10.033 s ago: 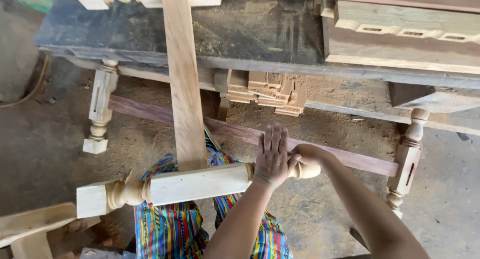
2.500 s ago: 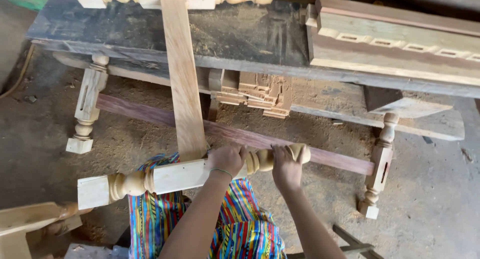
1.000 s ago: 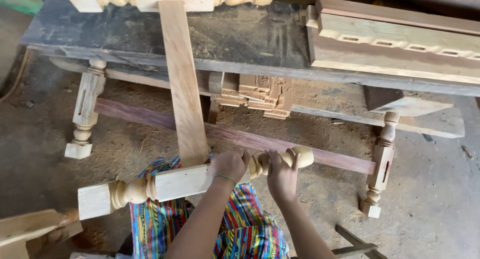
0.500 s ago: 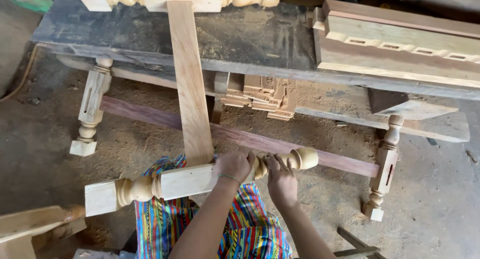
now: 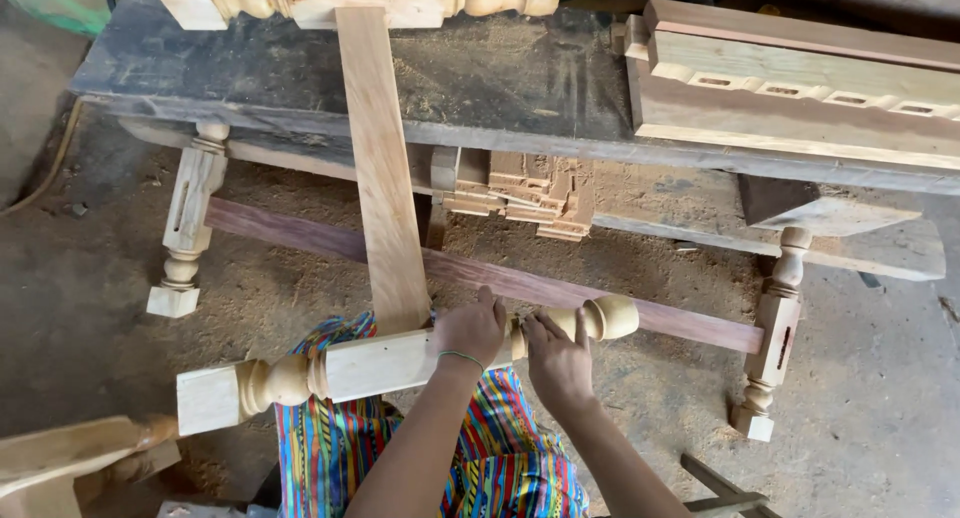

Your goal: Sanding a turned wooden furniture leg using sandpaper in a workshop.

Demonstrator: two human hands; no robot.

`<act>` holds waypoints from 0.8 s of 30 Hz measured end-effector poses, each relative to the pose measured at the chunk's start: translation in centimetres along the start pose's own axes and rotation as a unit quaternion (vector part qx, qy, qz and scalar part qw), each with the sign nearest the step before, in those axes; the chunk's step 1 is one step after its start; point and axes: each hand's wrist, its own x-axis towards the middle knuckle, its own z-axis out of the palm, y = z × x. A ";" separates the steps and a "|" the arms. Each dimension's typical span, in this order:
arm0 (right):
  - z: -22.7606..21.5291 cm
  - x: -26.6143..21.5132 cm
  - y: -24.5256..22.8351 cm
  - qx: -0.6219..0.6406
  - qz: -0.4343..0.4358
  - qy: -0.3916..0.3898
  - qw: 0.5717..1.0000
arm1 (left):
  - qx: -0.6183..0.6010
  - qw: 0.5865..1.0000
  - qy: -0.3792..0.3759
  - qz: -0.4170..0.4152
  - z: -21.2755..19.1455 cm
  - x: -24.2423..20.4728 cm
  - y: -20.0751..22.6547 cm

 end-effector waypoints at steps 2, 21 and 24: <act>-0.8 0.3 -0.7 0.027 0.012 0.013 0.999 | -0.009 0.999 -0.046 -0.010 -2.3 -1.1 0.8; 6.1 0.9 -0.5 0.062 0.139 -0.077 0.985 | 0.009 1.000 0.009 -0.002 1.4 0.5 -0.3; 3.7 0.3 -0.7 0.083 0.106 -0.047 0.990 | 0.012 1.000 0.001 0.005 1.4 0.6 -0.3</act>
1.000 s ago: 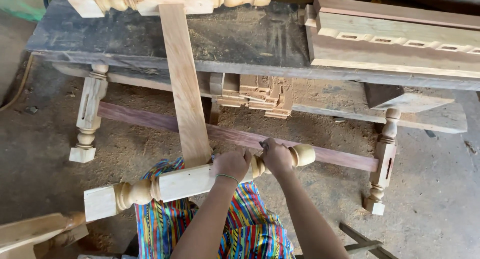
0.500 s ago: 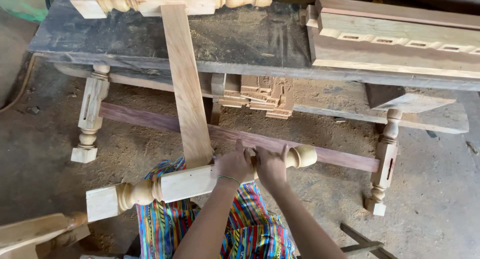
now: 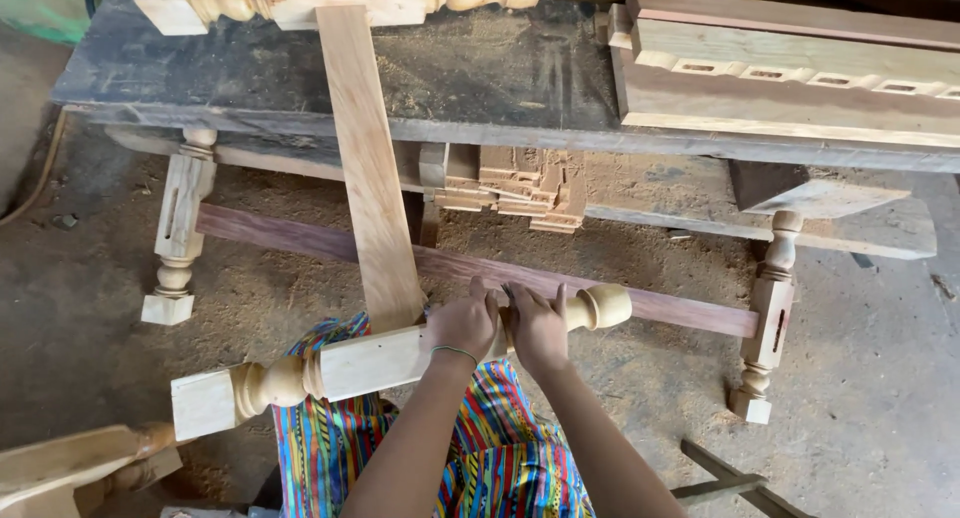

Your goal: Sanding a turned wooden furniture leg using sandpaper in a workshop.

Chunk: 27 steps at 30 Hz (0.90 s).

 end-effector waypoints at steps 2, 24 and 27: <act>-4.4 -1.7 -1.1 0.047 -0.036 0.033 0.998 | -0.017 1.000 0.014 0.008 -0.9 -0.6 0.4; 1.8 0.6 3.3 0.654 0.622 0.192 0.386 | 0.031 0.994 0.098 0.035 1.5 0.2 -0.1; 5.8 1.1 4.7 0.655 0.628 0.231 0.352 | 0.024 0.991 0.124 0.036 2.3 0.3 0.1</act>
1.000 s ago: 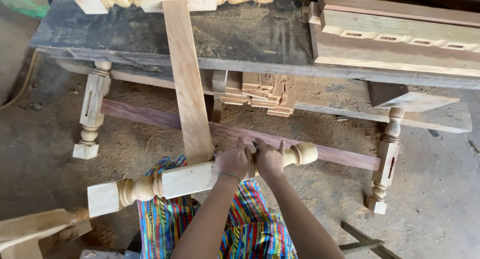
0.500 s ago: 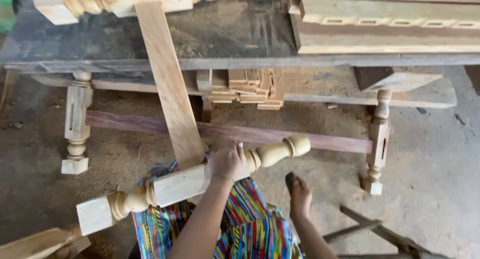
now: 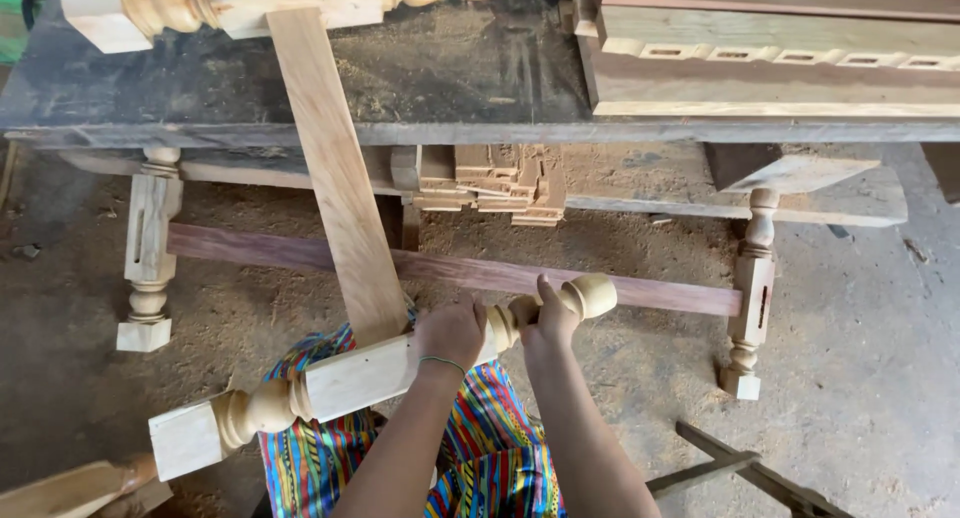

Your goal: Sanding a turned wooden furniture leg using sandpaper in a workshop.

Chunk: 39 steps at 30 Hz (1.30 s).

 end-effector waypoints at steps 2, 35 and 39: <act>-0.4 4.3 1.4 0.011 0.009 0.026 1.000 | 0.009 1.000 0.016 0.004 1.1 0.1 -0.3; -2.6 2.4 1.0 0.234 0.017 -0.449 0.862 | -0.019 0.998 -0.037 0.043 -2.4 0.6 0.0; -2.4 0.4 -0.3 0.193 0.031 -0.369 0.909 | -0.019 0.999 -0.029 0.040 -4.3 0.1 0.3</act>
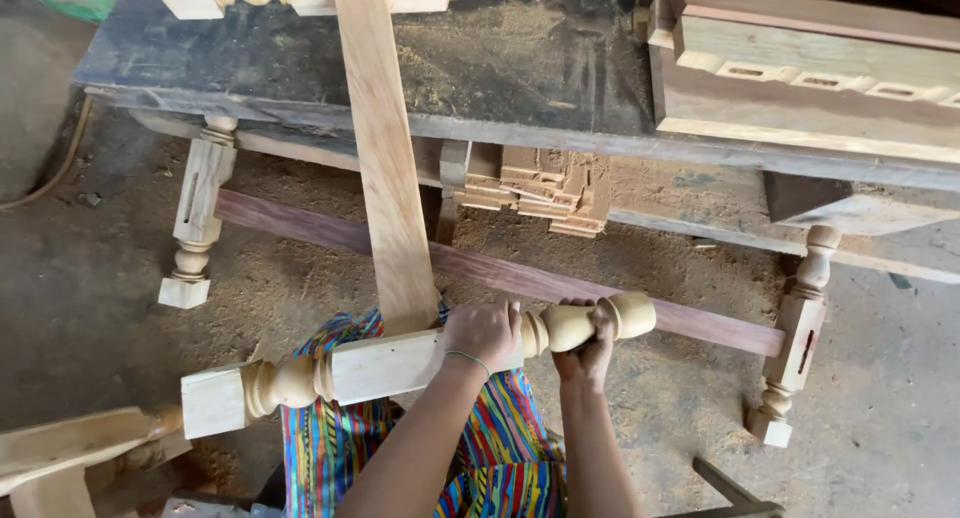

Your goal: Sanding a turned wooden furniture leg using sandpaper in a workshop.

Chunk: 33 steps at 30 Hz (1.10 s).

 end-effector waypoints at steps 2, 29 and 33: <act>1.7 -1.2 -0.6 -0.057 0.029 0.242 0.968 | 0.023 0.998 0.050 0.015 0.4 -0.2 -0.1; 1.3 -0.3 -1.7 -0.071 0.080 0.302 0.947 | 0.024 0.998 0.060 -0.003 1.8 0.3 -0.5; -1.6 -2.0 -1.6 -0.142 0.044 0.332 0.931 | 0.023 0.998 0.064 -0.008 2.4 0.3 -0.7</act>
